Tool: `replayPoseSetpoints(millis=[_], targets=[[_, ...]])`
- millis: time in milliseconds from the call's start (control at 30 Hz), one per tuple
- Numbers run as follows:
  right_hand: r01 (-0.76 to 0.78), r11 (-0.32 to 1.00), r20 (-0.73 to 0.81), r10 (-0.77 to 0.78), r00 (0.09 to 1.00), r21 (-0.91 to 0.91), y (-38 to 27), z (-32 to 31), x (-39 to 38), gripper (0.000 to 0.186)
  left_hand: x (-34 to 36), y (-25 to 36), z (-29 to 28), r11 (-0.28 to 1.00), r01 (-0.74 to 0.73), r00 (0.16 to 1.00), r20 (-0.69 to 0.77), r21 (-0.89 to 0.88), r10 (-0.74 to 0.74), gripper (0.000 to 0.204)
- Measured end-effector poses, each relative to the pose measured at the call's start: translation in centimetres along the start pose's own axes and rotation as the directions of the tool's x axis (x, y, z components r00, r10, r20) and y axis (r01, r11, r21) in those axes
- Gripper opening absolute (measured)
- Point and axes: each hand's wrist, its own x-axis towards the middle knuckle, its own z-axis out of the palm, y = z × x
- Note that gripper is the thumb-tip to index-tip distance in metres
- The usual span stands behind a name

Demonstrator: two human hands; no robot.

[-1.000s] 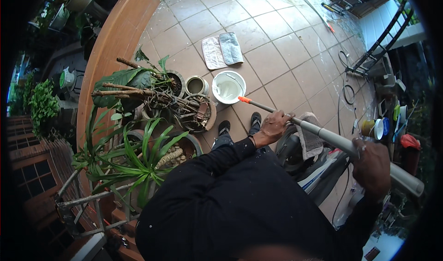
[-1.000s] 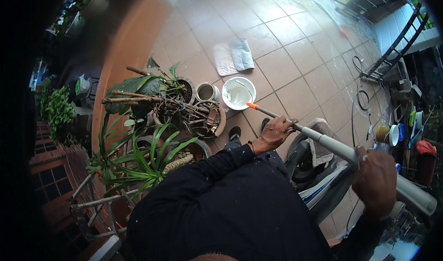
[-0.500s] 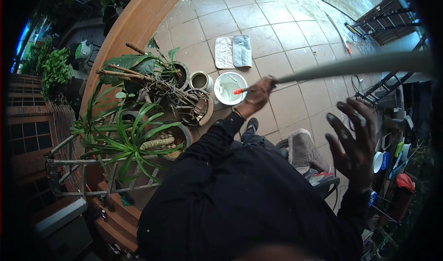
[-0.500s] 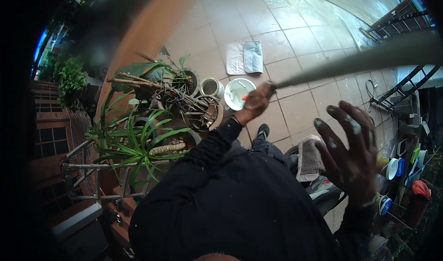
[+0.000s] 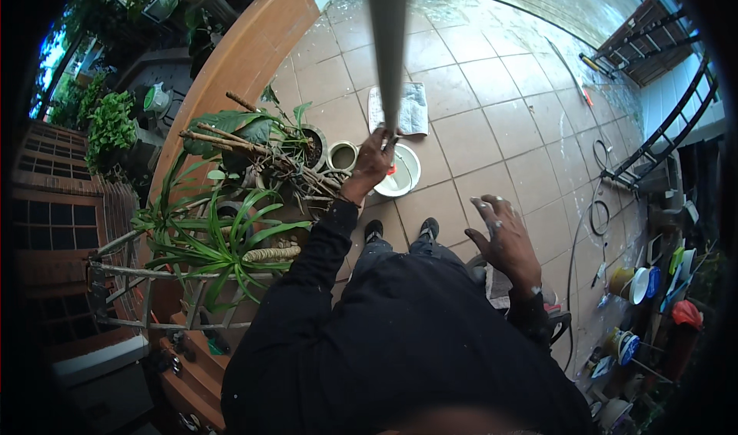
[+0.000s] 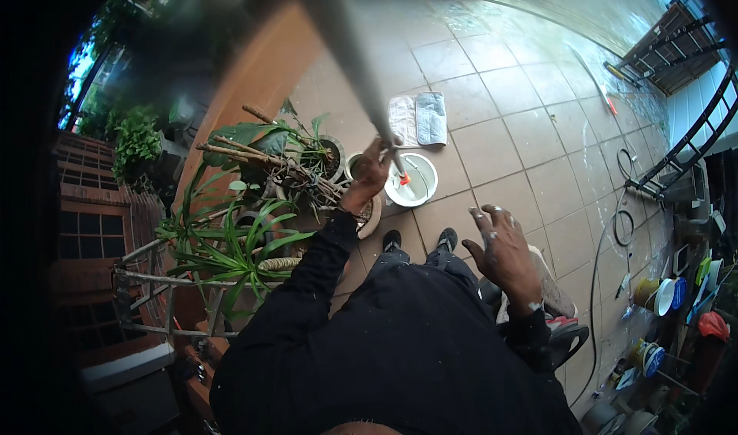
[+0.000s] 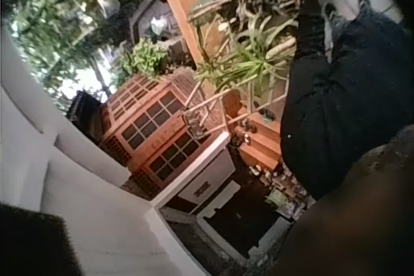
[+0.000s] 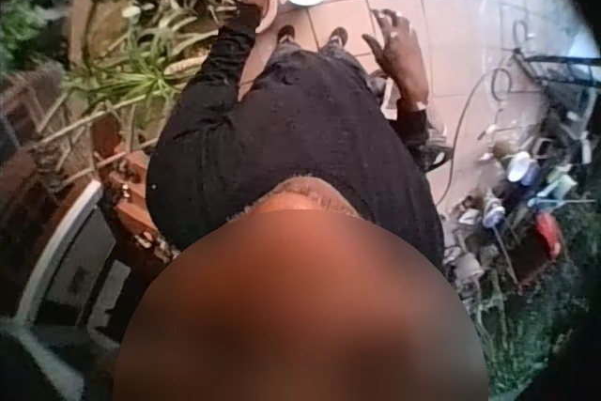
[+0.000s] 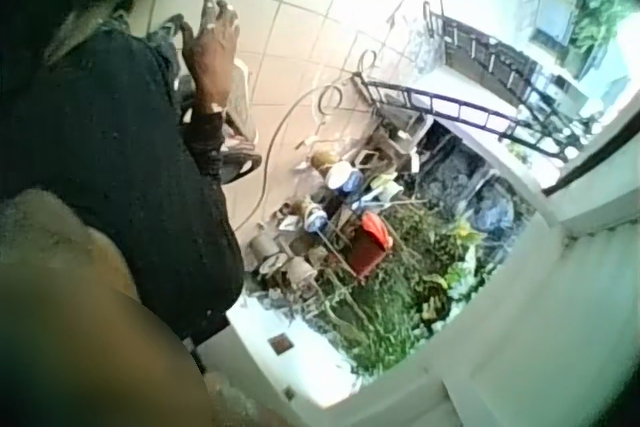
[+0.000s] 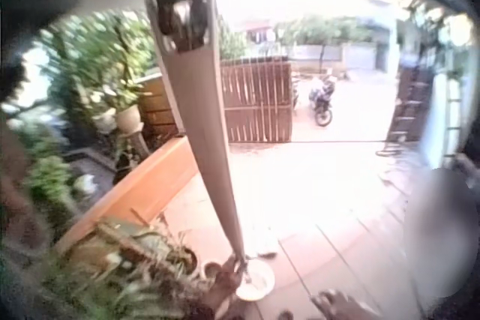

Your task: Painting the ceiling eaves of a house using a paint roller on an extension pole.

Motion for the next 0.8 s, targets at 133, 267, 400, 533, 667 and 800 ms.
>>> replayPoseSetpoints(millis=[133, 267, 400, 533, 667, 800], targets=[[0.019, 1.0, 0.097, -0.021, 0.995, 0.023, 0.1, 1.8, 1.1, 0.055, 0.8, 0.9, -3.1, 0.99, 0.096, 0.986, -0.126, -0.099, -0.108, 0.019], [-0.017, 1.0, 0.189, 0.014, 0.982, 0.012, 1.6, 5.1, 1.7, 0.054, -0.2, -0.3, -4.9, 0.958, 0.208, 0.899, -0.347, -0.197, -0.266, 0.026], [-0.049, 0.999, 0.24, 0.048, 0.97, 0.001, 3.6, 8.8, 2.2, 0.052, -1.9, -1.5, -5.1, 0.798, 0.204, 0.607, -0.566, -0.568, -0.558, 0.034], [-0.078, 0.996, 0.336, 0.058, 0.94, 0.046, 5.7, 13.5, 3.0, 0.044, -5.8, -3.0, -6.3, 0.747, 0.212, 0.484, -0.596, -0.631, -0.641, 0.027], [-0.082, 0.977, 0.264, 0.028, 0.964, 0.195, 9.1, 23.2, 6.2, 0.035, -7.6, -3.6, -8.7, 0.798, 0.247, 0.538, -0.607, -0.549, -0.585, 0.03], [-0.193, 0.945, 0.323, 0.102, 0.941, 0.265, 9.4, 31.2, 12.1, 0.029, -9.2, -3.1, -10.4, 0.782, 0.392, 0.49, -0.61, -0.484, -0.623, 0.031]])
